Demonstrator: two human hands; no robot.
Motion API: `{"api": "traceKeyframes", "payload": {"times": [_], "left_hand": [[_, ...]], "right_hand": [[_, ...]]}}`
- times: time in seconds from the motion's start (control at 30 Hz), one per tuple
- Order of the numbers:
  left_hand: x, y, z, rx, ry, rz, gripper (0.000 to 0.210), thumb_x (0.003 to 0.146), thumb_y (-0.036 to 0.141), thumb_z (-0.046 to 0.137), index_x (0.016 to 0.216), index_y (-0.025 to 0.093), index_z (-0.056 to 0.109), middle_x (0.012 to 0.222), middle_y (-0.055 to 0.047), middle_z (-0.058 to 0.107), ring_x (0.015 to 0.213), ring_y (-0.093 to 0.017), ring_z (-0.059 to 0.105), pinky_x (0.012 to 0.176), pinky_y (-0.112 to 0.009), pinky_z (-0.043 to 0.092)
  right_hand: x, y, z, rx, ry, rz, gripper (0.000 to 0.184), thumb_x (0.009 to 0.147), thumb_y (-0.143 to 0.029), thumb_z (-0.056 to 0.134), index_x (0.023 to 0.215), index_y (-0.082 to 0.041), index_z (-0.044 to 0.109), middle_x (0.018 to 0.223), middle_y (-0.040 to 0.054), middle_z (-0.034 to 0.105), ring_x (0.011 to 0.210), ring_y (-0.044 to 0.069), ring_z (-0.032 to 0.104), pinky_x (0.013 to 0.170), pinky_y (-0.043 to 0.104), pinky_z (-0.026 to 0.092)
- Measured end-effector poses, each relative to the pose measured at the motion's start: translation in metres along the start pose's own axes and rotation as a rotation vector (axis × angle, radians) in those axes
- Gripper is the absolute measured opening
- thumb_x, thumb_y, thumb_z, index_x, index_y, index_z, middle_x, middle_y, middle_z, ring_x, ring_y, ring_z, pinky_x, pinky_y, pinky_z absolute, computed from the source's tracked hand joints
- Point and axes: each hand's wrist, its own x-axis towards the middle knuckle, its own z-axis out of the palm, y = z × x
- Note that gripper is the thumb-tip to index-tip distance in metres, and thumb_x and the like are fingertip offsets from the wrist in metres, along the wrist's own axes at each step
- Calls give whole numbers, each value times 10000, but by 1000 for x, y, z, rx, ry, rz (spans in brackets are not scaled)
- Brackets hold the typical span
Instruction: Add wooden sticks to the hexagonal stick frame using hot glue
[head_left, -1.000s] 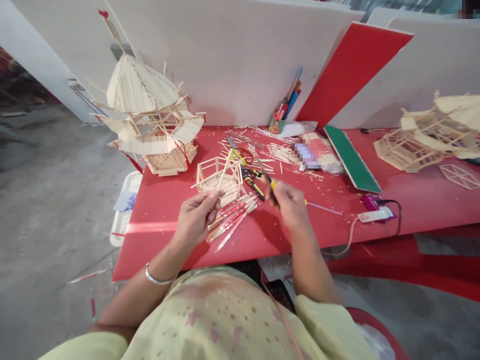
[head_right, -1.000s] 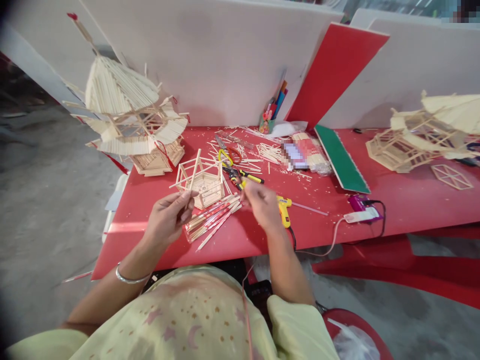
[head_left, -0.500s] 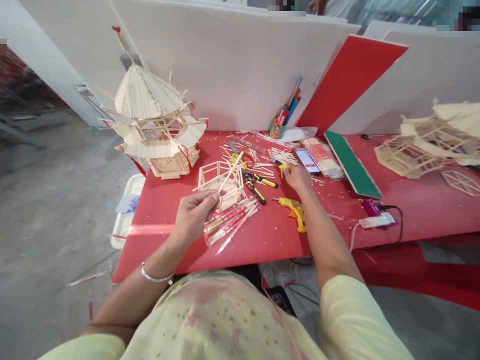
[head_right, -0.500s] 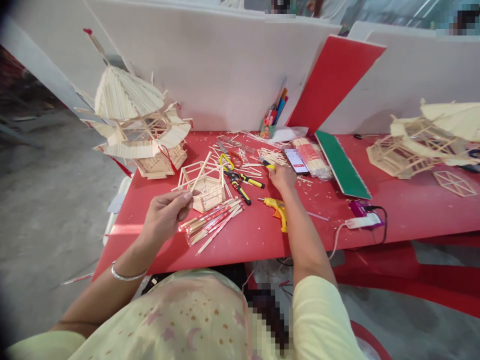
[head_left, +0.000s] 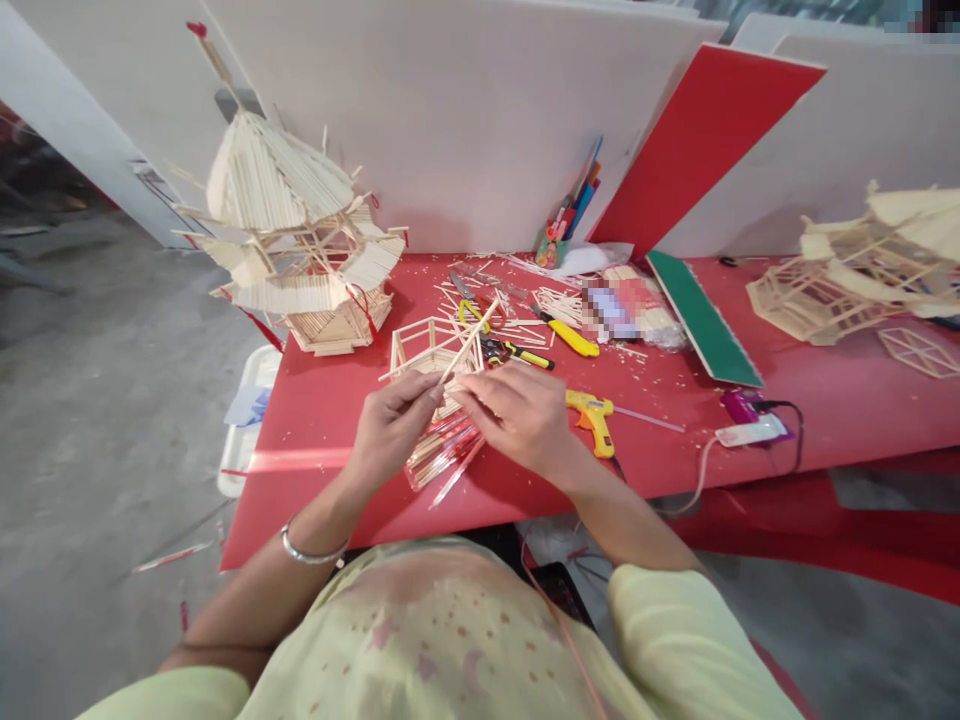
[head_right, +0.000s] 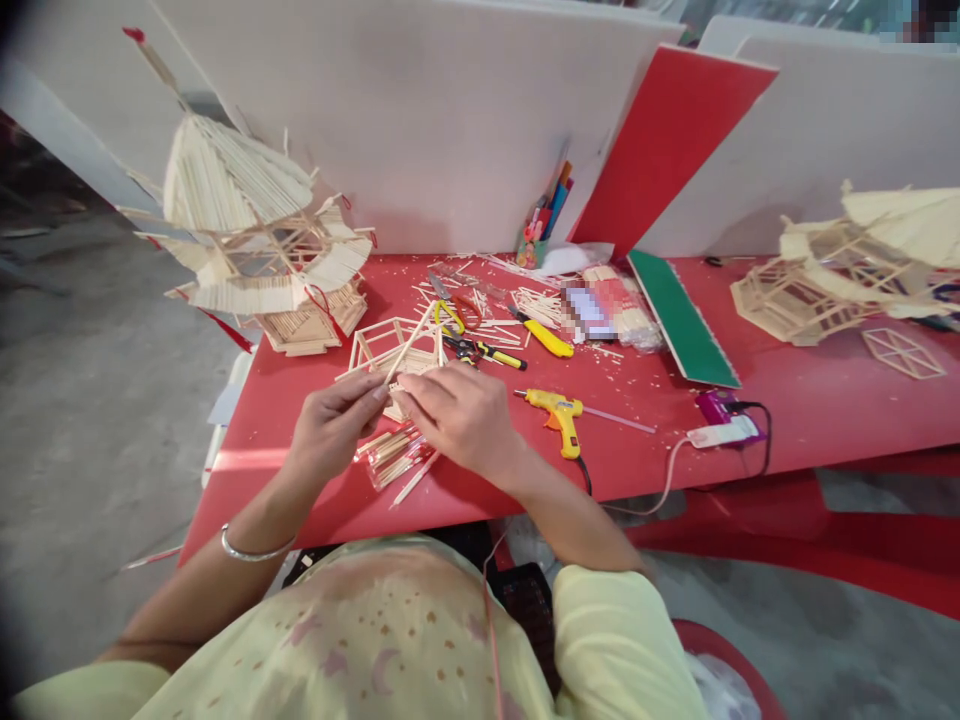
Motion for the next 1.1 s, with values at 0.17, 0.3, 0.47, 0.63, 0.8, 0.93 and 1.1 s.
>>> {"api": "traceKeyframes", "payload": {"times": [0.17, 0.3, 0.47, 0.63, 0.8, 0.93, 1.1], "left_hand": [[-5, 1, 3, 2, -12, -20, 273, 886, 393, 768, 1070, 208, 846, 725, -15, 569, 603, -103, 462, 503, -214, 372], [-8, 4, 5, -9, -8, -29, 245, 863, 390, 793, 1005, 199, 852, 682, -6, 542, 580, -101, 445, 492, -214, 369], [-8, 1, 10, -76, 8, -89, 250, 828, 424, 826, 881, 180, 835, 626, 12, 528, 525, -77, 422, 464, -202, 342], [-8, -5, 10, -161, 6, -168, 316, 808, 460, 842, 962, 184, 835, 631, 12, 551, 508, -72, 444, 448, -195, 341], [-12, -5, 14, -46, 19, -80, 262, 857, 433, 802, 960, 195, 841, 642, 3, 579, 518, -76, 455, 453, -201, 339], [-8, -3, 10, -19, 1, -42, 237, 853, 420, 801, 890, 190, 848, 644, -10, 621, 504, -82, 461, 478, -225, 365], [32, 9, -27, 300, -53, 260, 133, 820, 330, 829, 861, 207, 858, 779, -78, 747, 684, -165, 641, 640, -268, 479]], "right_hand": [[-7, -8, 18, -89, 20, 19, 208, 1051, -278, 566, 1147, -219, 740, 1032, 59, 806, 933, 197, 743, 882, 340, 567], [-4, -10, 17, -152, -8, 19, 228, 1063, -284, 532, 1142, -211, 732, 976, 71, 796, 897, 196, 734, 842, 333, 559], [-7, -9, 19, -163, 11, 15, 219, 1057, -257, 520, 1108, -207, 726, 936, 76, 781, 869, 194, 724, 815, 331, 553], [-7, -7, 21, -33, 17, 76, 218, 1042, -246, 529, 1115, -229, 733, 1011, 62, 800, 934, 193, 739, 876, 337, 571], [-5, -7, 27, 70, 93, 132, 187, 1024, -250, 558, 1012, -226, 743, 942, 48, 807, 867, 173, 743, 836, 312, 576], [-8, -5, 22, 57, 87, 142, 198, 1008, -241, 552, 959, -234, 743, 870, 34, 787, 785, 163, 717, 757, 303, 562], [-4, 10, -17, -89, 205, 145, 174, 1001, -338, 633, 1089, -278, 771, 947, 46, 777, 870, 208, 700, 837, 376, 561]]}}
